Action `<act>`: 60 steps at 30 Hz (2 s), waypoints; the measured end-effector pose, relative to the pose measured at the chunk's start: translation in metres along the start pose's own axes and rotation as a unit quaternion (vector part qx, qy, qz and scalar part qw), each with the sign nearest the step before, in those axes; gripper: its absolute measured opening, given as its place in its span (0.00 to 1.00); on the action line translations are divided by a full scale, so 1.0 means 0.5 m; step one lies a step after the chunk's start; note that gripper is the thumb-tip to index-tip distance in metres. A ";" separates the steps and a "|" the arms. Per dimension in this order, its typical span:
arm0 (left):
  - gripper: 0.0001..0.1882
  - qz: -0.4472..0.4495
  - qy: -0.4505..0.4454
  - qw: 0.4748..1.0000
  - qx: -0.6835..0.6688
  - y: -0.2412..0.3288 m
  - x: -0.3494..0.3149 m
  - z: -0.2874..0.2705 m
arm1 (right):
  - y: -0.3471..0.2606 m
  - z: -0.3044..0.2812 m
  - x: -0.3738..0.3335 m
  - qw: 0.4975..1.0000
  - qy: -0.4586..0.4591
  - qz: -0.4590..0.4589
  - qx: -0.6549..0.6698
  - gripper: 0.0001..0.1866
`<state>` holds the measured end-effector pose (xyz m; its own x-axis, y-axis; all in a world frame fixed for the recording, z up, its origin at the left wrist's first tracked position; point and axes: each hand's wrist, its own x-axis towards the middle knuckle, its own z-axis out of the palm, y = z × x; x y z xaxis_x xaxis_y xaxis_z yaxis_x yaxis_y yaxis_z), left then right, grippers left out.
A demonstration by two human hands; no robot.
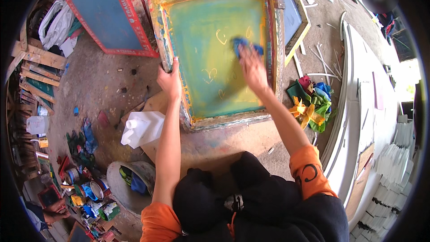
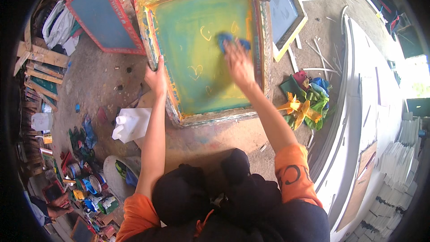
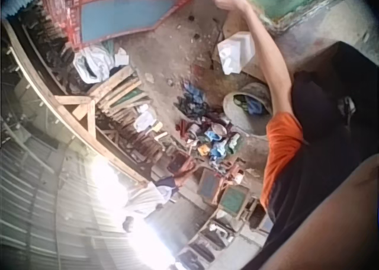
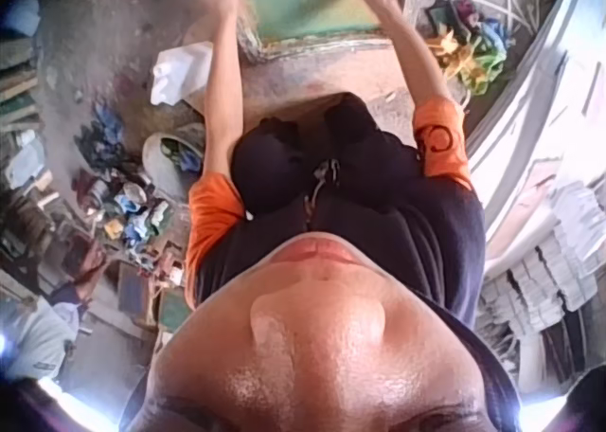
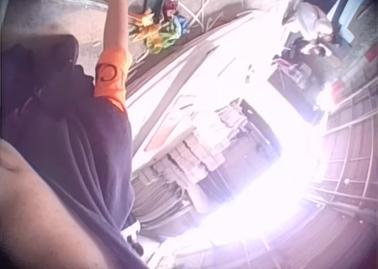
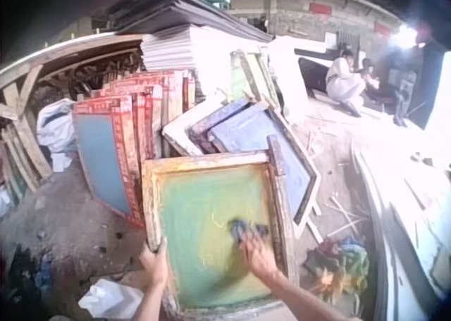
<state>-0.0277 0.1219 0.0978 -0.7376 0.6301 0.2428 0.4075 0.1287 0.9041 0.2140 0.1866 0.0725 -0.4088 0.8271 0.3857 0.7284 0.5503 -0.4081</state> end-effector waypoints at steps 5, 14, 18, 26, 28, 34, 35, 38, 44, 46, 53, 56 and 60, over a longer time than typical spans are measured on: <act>0.19 0.015 0.007 1.000 0.000 -0.003 -0.003 0.009 | 0.010 0.000 0.067 0.992 0.112 0.039 -0.030 0.25; 0.18 0.021 0.010 0.999 0.030 -0.013 0.000 0.004 | -0.016 0.016 -0.133 0.998 0.002 0.057 -0.020 0.30; 0.18 0.034 0.003 0.999 0.022 -0.003 -0.001 0.008 | 0.028 -0.020 0.053 0.993 0.100 0.065 -0.016 0.28; 0.19 0.027 0.016 0.999 0.029 -0.004 0.001 0.003 | 0.013 -0.004 -0.055 0.990 0.090 0.087 -0.068 0.28; 0.19 0.014 0.001 0.999 0.045 -0.003 0.001 0.002 | 0.014 -0.006 -0.078 0.988 0.072 0.088 -0.100 0.29; 0.19 0.022 0.010 0.999 0.028 0.004 -0.006 0.008 | 0.043 -0.016 0.080 0.981 0.135 0.075 -0.121 0.29; 0.19 0.029 0.009 0.999 0.021 0.007 -0.003 0.010 | 0.053 -0.022 0.117 0.981 0.144 0.072 -0.106 0.29; 0.19 0.042 0.017 0.999 0.010 0.002 -0.005 0.009 | 0.042 -0.024 0.120 0.978 0.148 0.062 -0.136 0.28; 0.18 0.028 0.022 0.999 0.033 -0.003 -0.001 0.010 | 0.023 -0.011 -0.042 0.987 0.078 0.060 -0.127 0.29; 0.18 0.031 0.017 0.999 0.032 -0.008 0.001 0.007 | 0.015 -0.017 -0.035 0.992 0.051 0.080 -0.087 0.28; 0.19 0.042 0.017 0.999 0.024 -0.008 0.000 0.012 | 0.062 -0.033 0.202 0.982 0.163 0.020 -0.098 0.30; 0.19 0.035 0.009 0.999 0.027 0.003 -0.007 0.016 | 0.070 -0.040 0.234 0.976 0.192 0.045 -0.095 0.28; 0.23 0.004 -0.009 0.998 0.067 -0.002 -0.003 0.002 | 0.041 -0.021 0.119 0.984 0.162 0.049 -0.048 0.24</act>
<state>-0.0263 0.1218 0.0964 -0.7251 0.6449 0.2418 0.4818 0.2241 0.8471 0.2103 0.2462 0.0958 -0.1485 0.7872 0.5986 0.8103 0.4439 -0.3826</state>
